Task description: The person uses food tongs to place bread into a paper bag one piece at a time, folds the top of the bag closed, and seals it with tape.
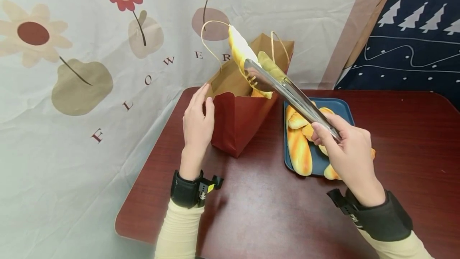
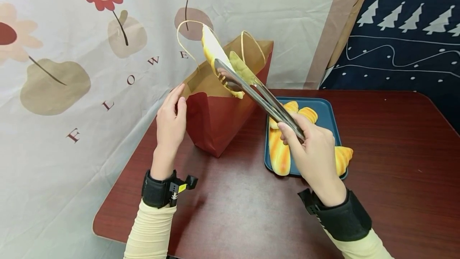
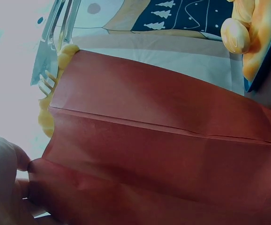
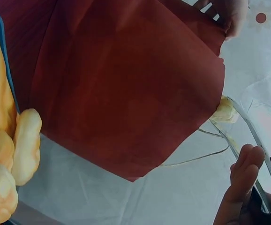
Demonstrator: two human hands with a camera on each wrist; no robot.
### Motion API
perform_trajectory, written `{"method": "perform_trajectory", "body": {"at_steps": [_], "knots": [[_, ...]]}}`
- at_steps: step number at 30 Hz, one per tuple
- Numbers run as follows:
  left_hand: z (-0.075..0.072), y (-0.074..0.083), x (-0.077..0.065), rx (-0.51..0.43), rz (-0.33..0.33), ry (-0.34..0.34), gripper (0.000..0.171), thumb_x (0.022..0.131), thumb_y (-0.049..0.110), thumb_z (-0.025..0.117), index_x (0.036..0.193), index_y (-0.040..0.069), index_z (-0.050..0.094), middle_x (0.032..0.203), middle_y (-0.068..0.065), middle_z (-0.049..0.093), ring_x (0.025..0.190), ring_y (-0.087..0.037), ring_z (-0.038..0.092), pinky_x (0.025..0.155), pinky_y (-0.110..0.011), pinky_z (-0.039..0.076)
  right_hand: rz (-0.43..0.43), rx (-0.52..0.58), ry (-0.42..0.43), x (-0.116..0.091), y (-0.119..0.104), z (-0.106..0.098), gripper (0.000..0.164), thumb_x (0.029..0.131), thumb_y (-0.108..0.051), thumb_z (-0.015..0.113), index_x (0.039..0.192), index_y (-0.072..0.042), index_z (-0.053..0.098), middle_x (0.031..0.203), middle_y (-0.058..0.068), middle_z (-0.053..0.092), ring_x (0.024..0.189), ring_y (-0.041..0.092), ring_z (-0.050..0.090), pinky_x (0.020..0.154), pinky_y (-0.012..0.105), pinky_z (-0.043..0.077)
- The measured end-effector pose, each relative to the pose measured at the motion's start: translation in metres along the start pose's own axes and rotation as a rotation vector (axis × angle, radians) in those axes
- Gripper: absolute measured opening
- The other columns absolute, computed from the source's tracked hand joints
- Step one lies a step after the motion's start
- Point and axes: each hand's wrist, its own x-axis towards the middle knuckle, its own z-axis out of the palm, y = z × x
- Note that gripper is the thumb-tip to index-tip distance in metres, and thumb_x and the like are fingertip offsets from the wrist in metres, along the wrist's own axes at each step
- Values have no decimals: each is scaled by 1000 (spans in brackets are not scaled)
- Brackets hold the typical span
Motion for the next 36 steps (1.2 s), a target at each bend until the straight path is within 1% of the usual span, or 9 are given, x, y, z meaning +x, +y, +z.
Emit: {"method": "perform_trajectory", "body": {"at_steps": [2,5,7,9,13,15,29,32,36], "knots": [[0,0,0,4,-1,0,42,100,30,38,140,23,50,143,11,49,132,-7,47,102,-42,43,-7,-17,1,-1,1,-1,14,86,-10,68,99,-8,69,66,2,65,60,-15,52,58,4,41],[0,-1,0,5,-2,-2,42,100,31,37,140,23,50,144,11,49,132,-7,47,103,-42,43,-10,-44,-1,-2,2,-2,14,86,-13,69,99,-8,69,66,-9,63,62,-17,52,59,4,41],[0,-1,0,5,-2,-2,42,100,31,37,140,23,50,144,11,49,132,-8,46,103,-42,43,-10,-59,-2,-2,2,-3,15,86,-14,69,100,-8,69,66,-11,62,62,-19,51,59,4,40],[1,-1,0,4,-3,-1,43,100,31,37,140,23,50,144,11,49,132,-8,46,103,-42,43,-3,-62,-6,-2,2,-4,16,86,-15,69,101,-7,68,67,-8,64,63,-20,51,60,4,40],[1,-2,0,3,-5,1,43,100,32,37,140,24,50,143,11,49,132,-8,47,102,-43,43,10,-45,-12,-3,1,-5,17,86,-12,69,101,-6,69,68,6,68,63,-20,51,61,3,40],[2,-2,0,2,-7,0,43,100,32,37,140,24,50,144,11,49,132,-8,47,102,-43,43,14,-40,-12,-3,1,-5,16,85,-11,69,101,-6,69,68,8,68,63,-20,51,62,2,40],[3,-1,0,4,-4,-6,43,100,32,37,140,25,49,144,13,48,132,-8,47,103,-43,43,20,-67,-15,-5,4,-6,19,85,-13,70,103,-8,69,69,7,69,63,-23,50,59,4,39],[3,0,0,4,-5,-5,43,100,32,37,140,25,49,144,13,48,132,-8,47,103,-43,43,25,-76,-22,-6,5,-6,20,85,-14,70,104,-8,68,69,7,70,64,-22,49,59,4,39],[3,-1,0,3,-10,-2,43,100,33,37,140,24,50,144,12,48,132,-8,46,103,-43,43,21,-99,-35,-7,5,-7,20,84,-15,71,103,-8,68,68,5,68,63,-18,47,57,6,38]]}}
